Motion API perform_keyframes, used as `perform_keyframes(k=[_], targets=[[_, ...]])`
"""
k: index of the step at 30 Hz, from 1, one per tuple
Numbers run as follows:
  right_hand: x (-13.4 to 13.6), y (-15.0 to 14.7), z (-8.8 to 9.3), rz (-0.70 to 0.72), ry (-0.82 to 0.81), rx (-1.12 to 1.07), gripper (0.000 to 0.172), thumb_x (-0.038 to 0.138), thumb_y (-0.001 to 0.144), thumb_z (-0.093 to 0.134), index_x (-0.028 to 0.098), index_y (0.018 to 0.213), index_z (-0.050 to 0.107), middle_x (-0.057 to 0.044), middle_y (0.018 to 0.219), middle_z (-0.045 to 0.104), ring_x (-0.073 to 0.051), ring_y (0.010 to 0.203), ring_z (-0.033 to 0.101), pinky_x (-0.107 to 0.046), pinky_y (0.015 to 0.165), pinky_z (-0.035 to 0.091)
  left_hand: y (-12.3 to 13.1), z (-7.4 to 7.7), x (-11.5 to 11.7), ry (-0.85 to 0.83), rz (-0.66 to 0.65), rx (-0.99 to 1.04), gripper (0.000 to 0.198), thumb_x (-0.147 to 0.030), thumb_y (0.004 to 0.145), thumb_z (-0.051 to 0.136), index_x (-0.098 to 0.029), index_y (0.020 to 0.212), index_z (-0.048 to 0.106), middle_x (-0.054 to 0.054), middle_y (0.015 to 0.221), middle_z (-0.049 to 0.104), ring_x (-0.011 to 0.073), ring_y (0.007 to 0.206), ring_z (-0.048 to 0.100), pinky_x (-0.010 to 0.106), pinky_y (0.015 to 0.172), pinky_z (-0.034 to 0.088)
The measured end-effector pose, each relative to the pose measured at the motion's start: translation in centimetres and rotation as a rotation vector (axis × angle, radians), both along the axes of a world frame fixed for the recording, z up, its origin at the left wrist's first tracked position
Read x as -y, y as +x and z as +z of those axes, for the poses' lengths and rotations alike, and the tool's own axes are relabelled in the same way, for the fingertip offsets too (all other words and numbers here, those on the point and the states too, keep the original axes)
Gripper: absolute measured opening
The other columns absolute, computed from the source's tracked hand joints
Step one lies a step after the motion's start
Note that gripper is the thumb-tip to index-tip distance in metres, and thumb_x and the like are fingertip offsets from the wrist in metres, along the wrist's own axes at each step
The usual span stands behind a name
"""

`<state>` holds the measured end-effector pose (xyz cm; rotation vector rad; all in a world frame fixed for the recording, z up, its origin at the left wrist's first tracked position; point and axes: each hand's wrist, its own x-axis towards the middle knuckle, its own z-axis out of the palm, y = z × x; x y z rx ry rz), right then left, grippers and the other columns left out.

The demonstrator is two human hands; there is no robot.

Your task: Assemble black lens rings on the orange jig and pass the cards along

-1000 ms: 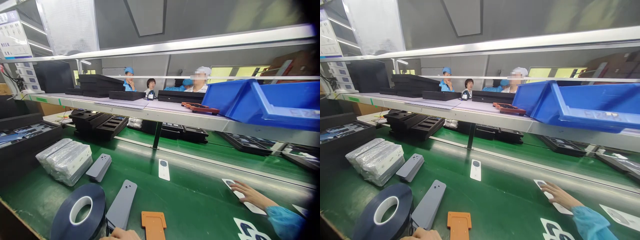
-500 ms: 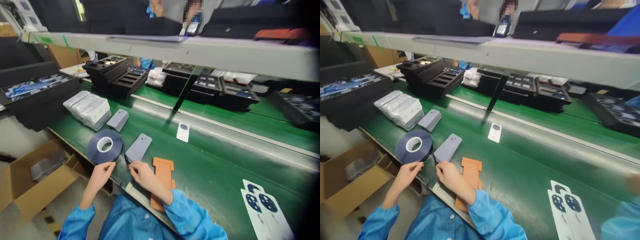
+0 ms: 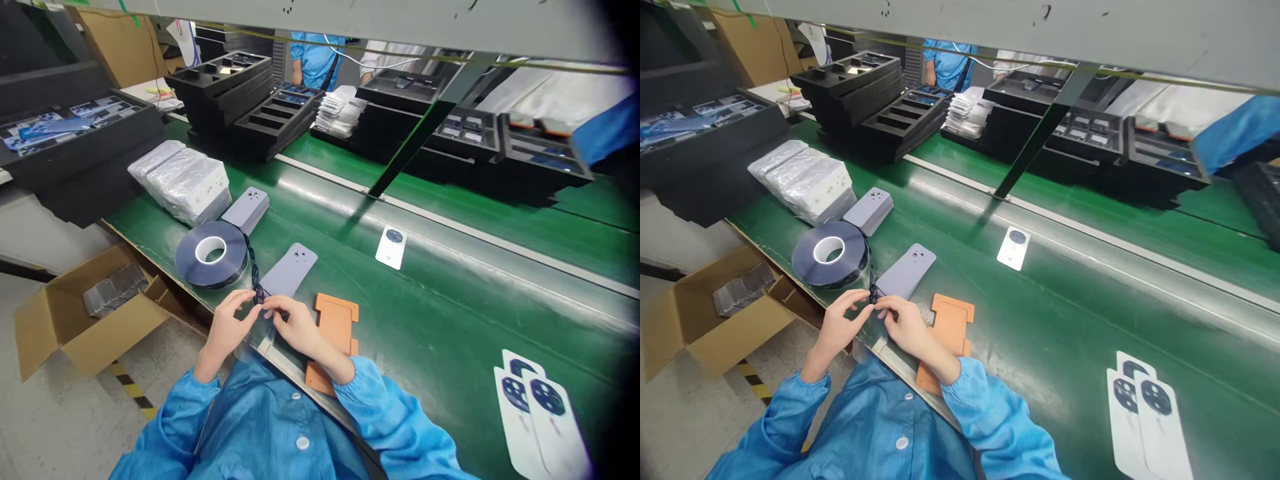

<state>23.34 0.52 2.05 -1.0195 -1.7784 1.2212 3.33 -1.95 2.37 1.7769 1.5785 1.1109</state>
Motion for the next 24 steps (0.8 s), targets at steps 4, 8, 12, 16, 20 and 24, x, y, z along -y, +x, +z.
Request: perform_keyframes(k=[4,8,12,16,20,24], targets=[[0.1,0.3,0.4,0.004,-0.061,-0.018,0.021,0.011,0.089,0.049,0.021,0.09,0.068,-0.008,0.114,0.078,-0.018,0.097,0.076,-0.034,0.089,0.058,0.1,-0.5,-0.4,-0.002,-0.032,0.013,0.024,-0.037,0.095,0.07,-0.022,0.112,0.078,0.011,0.12,0.076,0.0245,0.108,0.073,0.034,0.081,0.058],[0.3,0.3,0.6,0.046,-0.07,-0.031,0.016,0.014,0.094,0.05,0.022,0.091,0.063,-0.01,0.121,0.077,-0.02,0.106,0.075,-0.037,0.096,0.055,-0.3,-0.6,-0.4,-0.004,-0.032,0.013,0.021,-0.035,0.095,0.07,-0.022,0.11,0.08,0.01,0.119,0.077,0.0237,0.106,0.073,0.033,0.08,0.058],[0.4,0.2,0.4,0.054,-0.07,-0.048,0.018,0.012,0.093,0.048,0.022,0.091,0.062,-0.01,0.124,0.077,-0.021,0.113,0.074,-0.038,0.097,0.055,-0.7,-0.1,-0.6,0.0,0.012,0.055,0.02,-0.035,0.096,0.067,-0.021,0.1,0.081,0.01,0.109,0.079,0.0232,0.1,0.074,0.033,0.079,0.058],[0.5,0.3,0.3,0.04,-0.072,-0.028,0.02,0.009,0.09,0.047,0.022,0.091,0.062,-0.01,0.126,0.077,-0.022,0.117,0.073,-0.039,0.098,0.055,-1.7,0.5,-0.8,-0.02,0.18,0.162,0.024,-0.037,0.096,0.064,-0.019,0.09,0.079,0.008,0.094,0.079,0.0198,0.084,0.074,0.031,0.077,0.058],[0.6,0.3,0.4,0.043,-0.07,-0.021,0.019,0.011,0.092,0.047,0.022,0.092,0.063,-0.011,0.126,0.077,-0.022,0.115,0.073,-0.038,0.096,0.055,-1.5,0.8,-0.6,-0.044,0.096,0.109,0.022,-0.038,0.091,0.074,-0.02,0.102,0.079,0.008,0.105,0.079,0.0205,0.091,0.073,0.031,0.079,0.059],[0.6,0.4,0.5,0.052,-0.079,-0.052,0.018,0.012,0.094,0.046,0.022,0.092,0.061,-0.011,0.127,0.077,-0.021,0.114,0.073,-0.037,0.097,0.054,-0.4,0.1,-0.6,-0.081,-0.02,0.078,0.025,-0.037,0.091,0.074,-0.02,0.109,0.08,0.011,0.118,0.078,0.0241,0.105,0.074,0.033,0.082,0.06]])
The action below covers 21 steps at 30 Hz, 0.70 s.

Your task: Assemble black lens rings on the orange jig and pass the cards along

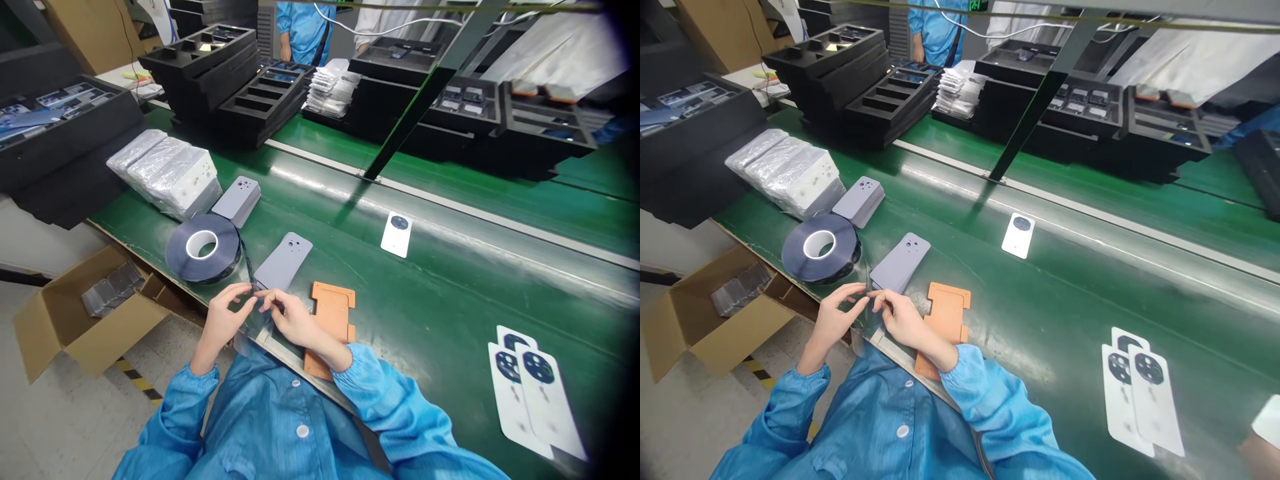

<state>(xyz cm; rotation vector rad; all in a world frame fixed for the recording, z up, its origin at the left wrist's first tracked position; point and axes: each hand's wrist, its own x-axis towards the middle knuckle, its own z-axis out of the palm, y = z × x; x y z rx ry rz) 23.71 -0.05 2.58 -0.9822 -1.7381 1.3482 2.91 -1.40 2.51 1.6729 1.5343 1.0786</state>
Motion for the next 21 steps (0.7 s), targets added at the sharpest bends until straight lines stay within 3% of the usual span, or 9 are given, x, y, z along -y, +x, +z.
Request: perform_keyframes(k=[5,8,10,12,15,19,21], targets=[[0.0,0.4,-0.2,-0.027,-0.015,-0.006,0.02,0.01,0.093,0.045,0.021,0.091,0.062,-0.011,0.127,0.077,-0.02,0.107,0.074,-0.036,0.091,0.054,-0.5,-0.4,-0.3,0.001,0.228,0.125,0.024,-0.04,0.091,0.071,-0.017,0.094,0.078,0.01,0.102,0.081,0.0225,0.093,0.077,0.033,0.084,0.062],[0.4,0.6,-0.2,-0.044,-0.055,-0.025,0.02,0.011,0.094,0.047,0.021,0.091,0.063,-0.012,0.13,0.076,-0.021,0.107,0.074,-0.037,0.088,0.055,-1.5,0.1,-0.5,-0.008,0.426,0.216,0.026,-0.041,0.087,0.074,-0.016,0.093,0.076,0.008,0.089,0.081,0.0205,0.078,0.077,0.032,0.077,0.062],[0.8,0.7,-0.1,-0.025,-0.124,-0.068,0.012,0.014,0.093,0.054,0.021,0.09,0.064,-0.013,0.133,0.075,-0.022,0.109,0.074,-0.038,0.089,0.056,-1.8,0.5,-0.6,-0.022,0.476,0.286,0.026,-0.041,0.086,0.076,-0.017,0.092,0.074,0.007,0.087,0.081,0.019,0.07,0.076,0.03,0.07,0.062],[1.2,1.0,0.2,0.031,-0.223,-0.142,0.004,0.021,0.092,0.065,0.02,0.088,0.065,-0.014,0.133,0.074,-0.023,0.11,0.074,-0.038,0.092,0.057,-1.5,1.1,-0.5,-0.064,0.439,0.376,0.027,-0.042,0.085,0.077,-0.017,0.093,0.072,0.007,0.087,0.081,0.0186,0.066,0.075,0.029,0.066,0.06],[1.5,2.2,0.8,0.071,-0.361,-0.223,0.02,0.038,0.09,0.077,0.019,0.09,0.07,-0.014,0.121,0.078,-0.022,0.101,0.076,-0.038,0.091,0.059,0.3,2.2,0.0,-0.129,0.327,0.472,0.028,-0.042,0.085,0.079,-0.017,0.094,0.071,0.006,0.084,0.08,0.0192,0.064,0.076,0.028,0.062,0.059],[1.7,5.5,1.1,-0.166,-0.397,-0.241,0.041,0.05,0.085,0.081,0.019,0.111,0.076,-0.011,0.108,0.081,-0.02,0.088,0.076,-0.036,0.086,0.06,4.1,3.1,1.1,-0.243,0.125,0.46,0.028,-0.043,0.086,0.079,-0.016,0.093,0.073,0.007,0.081,0.08,0.0191,0.06,0.075,0.027,0.056,0.057],[2.1,7.4,1.1,-0.271,-0.38,-0.202,0.042,0.049,0.083,0.084,0.019,0.111,0.079,-0.01,0.104,0.081,-0.02,0.087,0.076,-0.036,0.085,0.06,6.2,2.8,1.6,-0.322,0.001,0.447,0.028,-0.043,0.087,0.077,-0.016,0.094,0.074,0.007,0.081,0.08,0.0188,0.06,0.075,0.026,0.055,0.056]])
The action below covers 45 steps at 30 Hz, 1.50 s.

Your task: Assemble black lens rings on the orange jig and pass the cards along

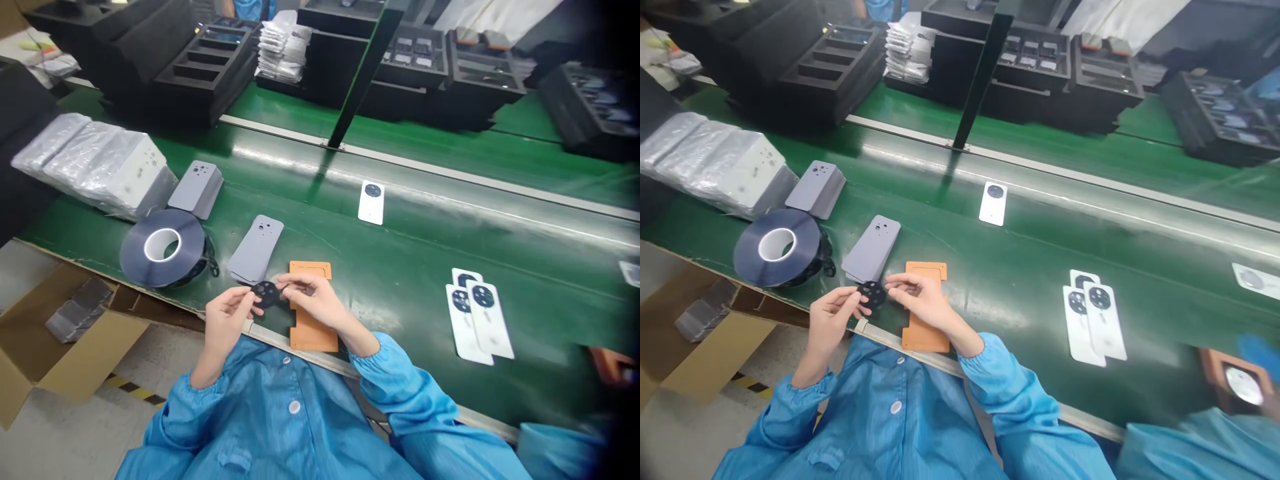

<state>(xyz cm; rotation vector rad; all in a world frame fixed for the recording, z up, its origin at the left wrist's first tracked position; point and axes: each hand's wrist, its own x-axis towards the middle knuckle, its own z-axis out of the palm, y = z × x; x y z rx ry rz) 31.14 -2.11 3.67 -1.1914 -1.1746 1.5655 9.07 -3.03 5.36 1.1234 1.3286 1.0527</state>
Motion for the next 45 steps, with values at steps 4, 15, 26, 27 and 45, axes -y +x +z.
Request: perform_keyframes(k=[4,15,26,27,45], targets=[[1.7,2.9,-0.4,-0.075,0.014,0.132,0.031,0.044,0.083,0.083,0.018,0.1,0.083,-0.009,0.093,0.082,-0.021,0.081,0.074,-0.036,0.081,0.06,3.5,-1.4,0.4,-0.103,-0.172,0.046,0.028,-0.043,0.086,0.076,-0.016,0.093,0.075,0.008,0.082,0.08,0.018,0.06,0.075,0.025,0.054,0.055],[1.8,6.5,-3.2,-0.458,0.096,0.405,0.032,0.035,0.082,0.072,0.019,0.109,0.079,-0.004,0.081,0.073,-0.016,0.07,0.061,-0.03,0.065,0.05,6.6,-4.3,-1.2,-0.135,-0.195,-0.013,0.027,-0.042,0.081,0.075,-0.017,0.089,0.071,0.002,0.071,0.07,0.0118,0.052,0.061,0.024,0.051,0.047],[1.6,5.4,-3.8,-0.388,0.076,0.483,0.035,0.028,0.081,0.065,0.018,0.112,0.08,-0.001,0.079,0.069,-0.013,0.062,0.051,-0.029,0.067,0.047,8.6,-6.0,-3.2,-0.066,-0.241,-0.153,0.021,-0.039,0.084,0.069,-0.021,0.088,0.058,-0.004,0.065,0.058,0.0111,0.054,0.052,0.023,0.054,0.04],[1.6,5.4,-3.7,-0.386,0.076,0.494,0.035,0.027,0.082,0.064,0.018,0.112,0.08,-0.001,0.078,0.068,-0.013,0.061,0.051,-0.029,0.067,0.047,8.6,-6.0,-3.3,-0.061,-0.239,-0.166,0.021,-0.038,0.085,0.07,-0.022,0.087,0.057,-0.005,0.065,0.057,0.011,0.055,0.051,0.023,0.055,0.04],[1.9,5.4,-3.4,-0.42,0.198,0.627,0.032,0.019,0.083,0.065,0.024,0.11,0.082,-0.003,0.093,0.065,-0.013,0.062,0.05,-0.032,0.069,0.049,9.3,-6.1,-3.8,-0.045,-0.237,-0.25,0.025,-0.033,0.083,0.072,-0.024,0.081,0.048,-0.008,0.057,0.05,0.0099,0.052,0.046,0.022,0.057,0.036]])
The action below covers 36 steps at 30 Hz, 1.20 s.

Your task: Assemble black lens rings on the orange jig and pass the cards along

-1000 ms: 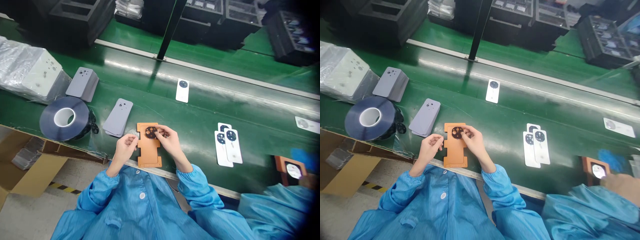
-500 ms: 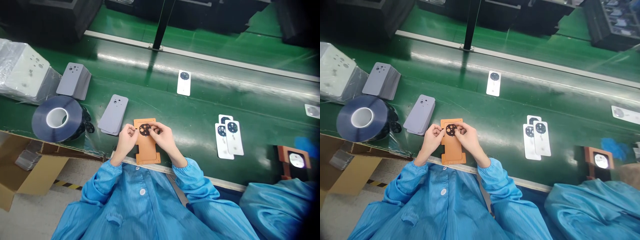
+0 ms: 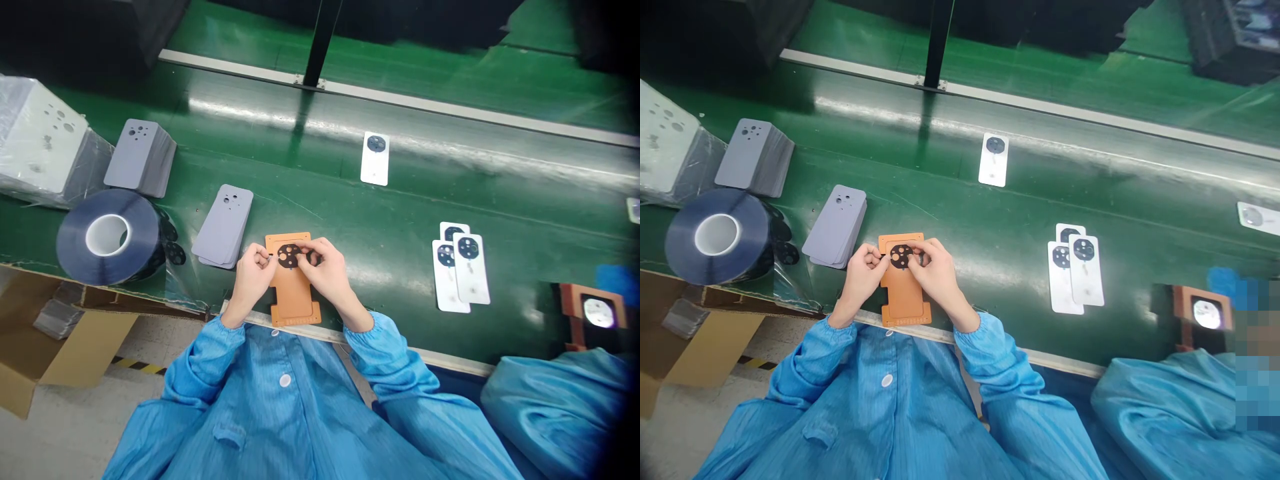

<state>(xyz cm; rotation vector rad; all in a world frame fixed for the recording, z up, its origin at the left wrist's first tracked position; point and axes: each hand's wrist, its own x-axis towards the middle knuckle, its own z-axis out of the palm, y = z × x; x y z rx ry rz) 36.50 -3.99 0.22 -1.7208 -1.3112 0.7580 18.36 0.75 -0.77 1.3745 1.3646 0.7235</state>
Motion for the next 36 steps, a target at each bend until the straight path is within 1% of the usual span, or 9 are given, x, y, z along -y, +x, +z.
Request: perform_keyframes(k=[5,10,12,14,18,22,28,32,36], targets=[[-0.1,0.0,-0.1,-0.018,-0.015,0.019,0.028,0.021,0.086,0.066,0.024,0.109,0.082,-0.004,0.092,0.062,-0.014,0.065,0.052,-0.034,0.071,0.049,0.1,-0.1,-0.1,-0.007,0.001,0.002,0.026,-0.033,0.083,0.072,-0.024,0.082,0.048,-0.009,0.057,0.048,0.0098,0.052,0.045,0.022,0.057,0.035],[-0.1,0.2,-0.4,-0.016,-0.024,0.016,0.025,0.025,0.088,0.068,0.025,0.109,0.082,-0.004,0.091,0.059,-0.018,0.076,0.058,-0.035,0.076,0.05,0.1,-0.1,-0.1,-0.001,0.005,-0.014,0.027,-0.031,0.081,0.074,-0.024,0.081,0.047,-0.01,0.058,0.047,0.0094,0.052,0.044,0.022,0.056,0.035],[-0.2,0.5,-0.6,-0.024,-0.03,0.004,0.026,0.027,0.087,0.07,0.025,0.109,0.082,-0.004,0.09,0.058,-0.019,0.08,0.058,-0.035,0.075,0.049,0.1,-0.1,-0.1,0.002,0.005,-0.031,0.027,-0.031,0.08,0.073,-0.024,0.08,0.047,-0.01,0.057,0.047,0.0096,0.051,0.043,0.022,0.056,0.034],[-0.3,1.0,-0.9,-0.043,-0.056,-0.033,0.027,0.03,0.083,0.075,0.024,0.109,0.082,-0.003,0.087,0.056,-0.019,0.078,0.056,-0.034,0.073,0.047,0.2,0.0,-0.1,0.008,0.005,-0.043,0.026,-0.031,0.081,0.072,-0.024,0.08,0.047,-0.01,0.056,0.048,0.0098,0.051,0.043,0.022,0.057,0.034],[-0.6,2.0,-1.3,-0.053,-0.131,-0.186,0.036,0.038,0.078,0.082,0.021,0.109,0.081,0.002,0.076,0.051,-0.015,0.067,0.046,-0.032,0.065,0.041,0.3,0.1,0.0,0.015,0.014,-0.057,0.026,-0.031,0.08,0.073,-0.024,0.08,0.048,-0.009,0.056,0.048,0.0105,0.051,0.044,0.023,0.057,0.035],[-0.8,2.4,-1.2,-0.043,-0.163,-0.293,0.041,0.038,0.076,0.082,0.018,0.112,0.079,0.005,0.068,0.046,-0.013,0.062,0.04,-0.031,0.059,0.035,0.5,0.0,0.0,0.025,0.011,-0.065,0.025,-0.03,0.08,0.073,-0.024,0.079,0.048,-0.009,0.056,0.048,0.0107,0.051,0.043,0.023,0.057,0.035],[-0.7,2.5,-0.5,-0.019,-0.183,-0.315,0.046,0.034,0.073,0.082,0.017,0.116,0.079,0.006,0.069,0.046,-0.011,0.06,0.039,-0.03,0.057,0.032,0.5,-0.2,0.0,0.028,0.012,-0.093,0.024,-0.031,0.08,0.072,-0.024,0.08,0.049,-0.01,0.056,0.048,0.0107,0.051,0.042,0.023,0.058,0.035],[-0.8,3.0,-0.4,-0.02,-0.191,-0.36,0.047,0.033,0.071,0.083,0.016,0.115,0.078,0.005,0.07,0.052,-0.011,0.059,0.041,-0.029,0.056,0.035,0.4,-0.2,0.0,0.028,0.018,-0.095,0.025,-0.03,0.079,0.073,-0.024,0.08,0.049,-0.01,0.055,0.048,0.0105,0.051,0.042,0.023,0.058,0.035],[-0.9,3.5,-0.5,-0.045,-0.164,-0.371,0.044,0.032,0.073,0.08,0.014,0.113,0.078,0.004,0.071,0.056,-0.01,0.058,0.044,-0.029,0.058,0.038,0.5,-0.1,0.0,0.022,0.02,-0.089,0.025,-0.03,0.078,0.074,-0.024,0.079,0.05,-0.009,0.056,0.049,0.0105,0.05,0.042,0.023,0.058,0.036]])
